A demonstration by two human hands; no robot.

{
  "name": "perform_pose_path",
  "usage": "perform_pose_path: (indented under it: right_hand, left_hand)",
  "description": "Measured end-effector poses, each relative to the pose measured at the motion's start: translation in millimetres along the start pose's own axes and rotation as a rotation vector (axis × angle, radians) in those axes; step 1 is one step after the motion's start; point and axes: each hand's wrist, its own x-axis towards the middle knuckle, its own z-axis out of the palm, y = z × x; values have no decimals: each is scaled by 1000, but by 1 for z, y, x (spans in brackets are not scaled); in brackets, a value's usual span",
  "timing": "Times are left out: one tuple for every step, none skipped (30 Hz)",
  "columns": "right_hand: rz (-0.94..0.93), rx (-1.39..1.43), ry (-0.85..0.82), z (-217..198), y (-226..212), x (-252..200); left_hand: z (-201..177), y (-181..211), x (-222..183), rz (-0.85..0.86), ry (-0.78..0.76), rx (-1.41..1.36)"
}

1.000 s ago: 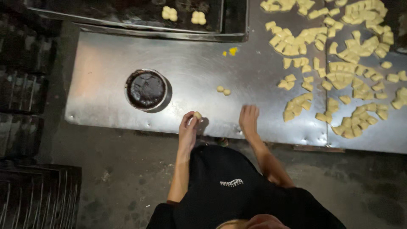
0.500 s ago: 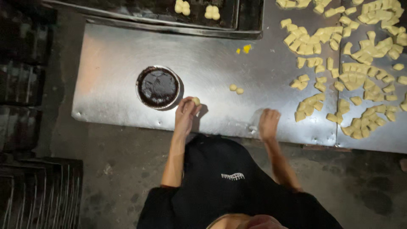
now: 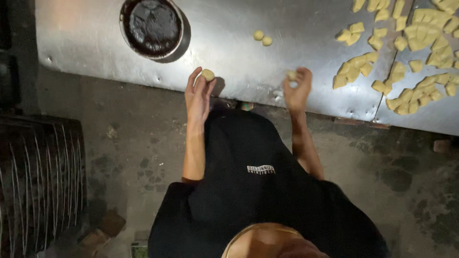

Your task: The person picks up small portions of dough, fills them with a dark paste from a bowl, rolls them into balls, and places them onto a baking tray.

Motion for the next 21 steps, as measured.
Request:
perform_pose_path:
  right_hand:
    - [-128, -4, -63, 13, -9, 3]
    - [-256, -8, -128, 24, -18, 6]
    - [-335, -72, -134, 36, -26, 8]
    - [-426, -133, -140, 48, -34, 18]
    - [-436, -132, -145, 58, -40, 26]
    - [-430, -145, -141, 68, -46, 33]
    - [-424, -158, -137, 77, -51, 41]
    - [-426, -158, -154, 80, -57, 47]
    - [-501, -268, -101, 82, -63, 54]
    - [-577, -374, -56, 86, -72, 53]
    - [-581, -371, -82, 85, -81, 41]
    - [-594, -422, -127, 82, -97, 34]
    - [-608, -473, -170, 81, -115, 29]
    - [-627, -469, -199, 82, -132, 22]
    - [-326, -45, -561, 86, -147, 16]
    - [11, 375, -890, 93, -159, 9]
    - [7, 369, -917, 101, -168, 1]
    - [-57, 345, -939, 110, -174, -7]
    - [-121, 321, -961, 122, -179, -9]
    - [-120, 313, -983, 135, -182, -9]
    - [-7, 364, -965, 149, -184, -10]
  left_hand:
    - [3, -5, -4, -5, 9, -8]
    - [7, -9, -8, -6, 17, -7]
    - [10, -12, -12, -24, 10, 21]
    - [15, -14, -11, -33, -2, 45]
    - [19, -14, -12, -23, 0, 40]
    - [22, -14, -14, -33, -21, 54]
    - [24, -13, -15, -42, -42, 68]
    - [25, -13, -15, -36, -26, 63]
    - [26, -12, -10, -20, -35, 53]
    - [26, -11, -10, 0, -36, 44]
    - [24, -11, -18, 8, -12, 39]
    - [25, -7, -14, 34, -17, 92]
    - [26, -2, -6, 59, -19, 145]
    - [24, 0, -3, 78, 6, 133]
    - [21, 2, 3, 85, -9, 209]
    - [16, 4, 9, 89, -30, 288]
    - [13, 4, 12, 105, -9, 280]
    - [10, 5, 15, 167, -78, 312]
    - [5, 7, 20, 228, -146, 345]
    - [-1, 12, 24, 235, -126, 338]
    - [-7, 17, 28, 241, -71, 361]
